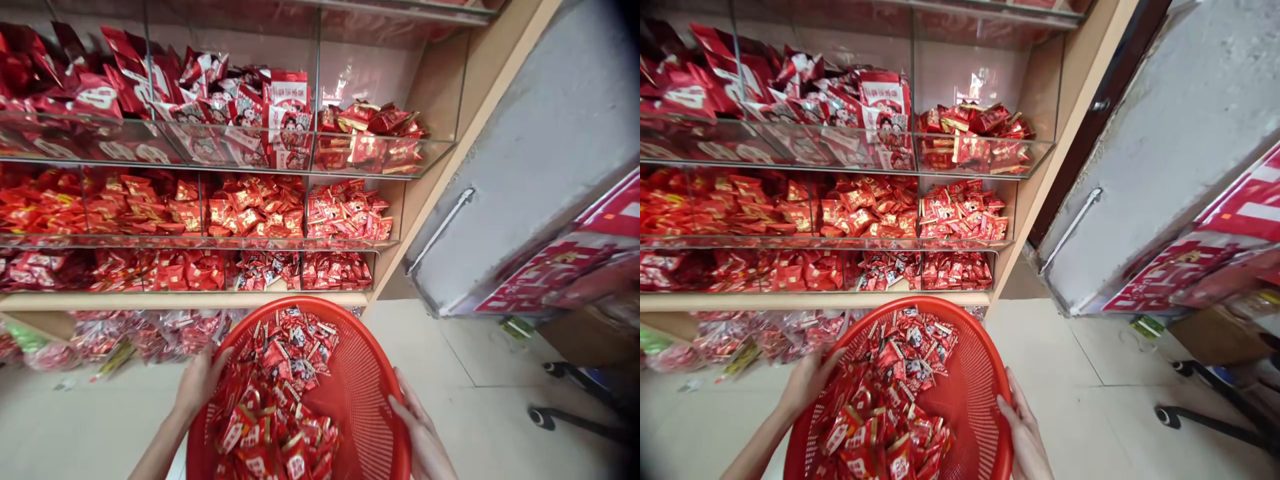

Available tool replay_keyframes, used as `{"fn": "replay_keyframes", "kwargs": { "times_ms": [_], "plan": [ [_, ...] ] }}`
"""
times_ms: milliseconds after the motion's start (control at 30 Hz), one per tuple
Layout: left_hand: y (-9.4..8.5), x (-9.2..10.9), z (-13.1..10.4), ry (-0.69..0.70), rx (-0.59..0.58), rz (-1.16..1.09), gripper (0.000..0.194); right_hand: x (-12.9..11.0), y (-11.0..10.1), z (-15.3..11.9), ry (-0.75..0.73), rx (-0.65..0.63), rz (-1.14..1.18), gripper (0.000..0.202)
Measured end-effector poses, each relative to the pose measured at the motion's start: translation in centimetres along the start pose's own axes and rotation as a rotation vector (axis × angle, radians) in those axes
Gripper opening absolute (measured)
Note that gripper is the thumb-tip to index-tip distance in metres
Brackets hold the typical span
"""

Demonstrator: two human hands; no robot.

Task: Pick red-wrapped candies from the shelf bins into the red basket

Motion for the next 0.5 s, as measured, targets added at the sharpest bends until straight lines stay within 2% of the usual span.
{"fn": "replay_keyframes", "kwargs": {
  "times_ms": [200, 267, 333, 400, 433, 467, 500],
  "plan": [
    [0.3, 0.3, 0.6, 0.05, -0.061, 0.1, 0.038, 0.1, -0.5, 0.0, -0.047, 0.022, -0.125, 0.078],
    [0.5, 0.7, 0.9, 0.074, -0.098, 0.133, 0.039, 0.1, -0.8, 0.6, -0.175, 0.094, -0.296, 0.073],
    [0.6, 1.5, 1.4, 0.086, -0.133, 0.184, 0.043, -0.2, -0.5, 1.0, -0.42, 0.196, -0.516, 0.065],
    [0.7, 2.9, 2.4, 0.1, -0.149, 0.211, 0.051, -0.4, 1.1, 1.2, -0.655, 0.218, -0.665, 0.059],
    [0.9, 3.8, 3.0, 0.107, -0.15, 0.212, 0.056, -0.3, 2.2, 1.3, -0.696, 0.185, -0.684, 0.058],
    [1.3, 4.7, 3.7, 0.125, -0.151, 0.205, 0.06, 0.0, 3.6, 1.6, -0.659, 0.131, -0.67, 0.057],
    [1.7, 5.8, 4.5, 0.156, -0.164, 0.191, 0.064, 0.5, 4.9, 2.0, -0.546, 0.072, -0.634, 0.057]
  ]
}}
Point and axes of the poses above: each hand's wrist, its own z-axis towards the middle knuckle, its own y-axis out of the palm, x = y × z, the point moved 2 cm from there along z, towards the middle knuckle, and after that the axes turned 8 degrees about x, right-handed, at the moved point
